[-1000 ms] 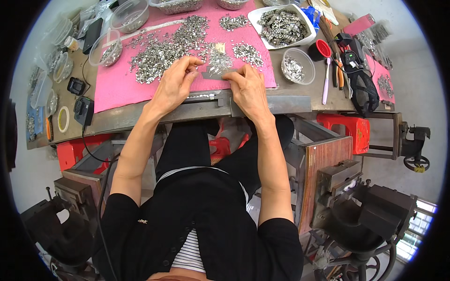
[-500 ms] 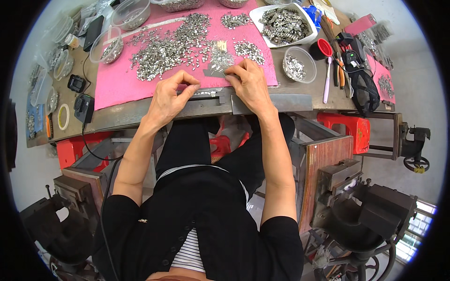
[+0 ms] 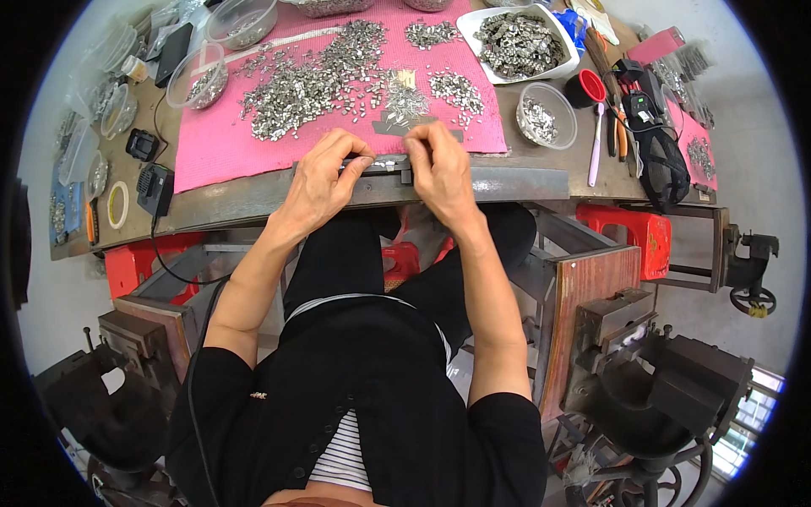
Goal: The person is selecting small metal pieces, loading them into a guide rail, and using a manual hand-cranked press machine to process them.
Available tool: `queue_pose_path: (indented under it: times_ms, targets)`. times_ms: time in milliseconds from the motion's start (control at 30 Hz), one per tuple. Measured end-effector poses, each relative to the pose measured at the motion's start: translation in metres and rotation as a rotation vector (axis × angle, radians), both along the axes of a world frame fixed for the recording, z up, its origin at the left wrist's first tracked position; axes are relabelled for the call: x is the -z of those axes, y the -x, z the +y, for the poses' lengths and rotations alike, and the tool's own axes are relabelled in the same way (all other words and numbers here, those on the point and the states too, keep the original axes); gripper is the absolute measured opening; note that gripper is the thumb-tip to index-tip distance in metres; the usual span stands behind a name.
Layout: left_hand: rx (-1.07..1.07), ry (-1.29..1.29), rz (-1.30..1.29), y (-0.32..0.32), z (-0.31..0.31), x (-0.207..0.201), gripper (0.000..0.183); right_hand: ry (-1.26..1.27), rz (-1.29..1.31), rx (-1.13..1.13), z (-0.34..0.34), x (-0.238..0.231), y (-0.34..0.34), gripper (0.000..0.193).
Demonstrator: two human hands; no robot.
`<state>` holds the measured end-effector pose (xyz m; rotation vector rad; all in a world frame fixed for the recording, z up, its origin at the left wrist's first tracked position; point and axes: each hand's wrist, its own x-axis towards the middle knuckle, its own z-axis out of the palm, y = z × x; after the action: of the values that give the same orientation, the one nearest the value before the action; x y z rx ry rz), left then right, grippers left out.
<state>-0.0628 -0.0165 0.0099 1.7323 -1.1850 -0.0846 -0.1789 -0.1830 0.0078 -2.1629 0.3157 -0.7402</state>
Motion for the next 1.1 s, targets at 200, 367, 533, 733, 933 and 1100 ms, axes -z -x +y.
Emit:
queue_pose_path:
  times_ms: [200,367,533,733,933,1100]
  targets:
    - [-0.024,0.037,-0.101,0.002,-0.002,0.006,0.011,0.029,-0.115,-0.060,0.023,0.008,0.005,0.009]
    - [-0.041,0.028,-0.230,0.009,-0.002,0.003,0.013,0.120,-0.118,-0.070,0.024,0.008,0.004,0.011]
    - [-0.066,0.031,-0.234,0.010,0.000,0.007,0.014,0.213,-0.127,-0.074,0.024,0.010,0.002,0.013]
    - [-0.052,0.077,-0.166,0.012,0.001,0.012,0.019,0.263,-0.097,-0.070,0.024,0.009,0.002,0.013]
    - [-0.039,0.067,-0.187,0.012,0.004,0.010,0.025,0.557,-0.105,-0.017,0.026,0.010,0.002,0.017]
    - [-0.065,0.065,-0.210,0.015,0.005,0.015,0.025,0.551,-0.100,-0.047,0.022,0.007,0.004,0.017]
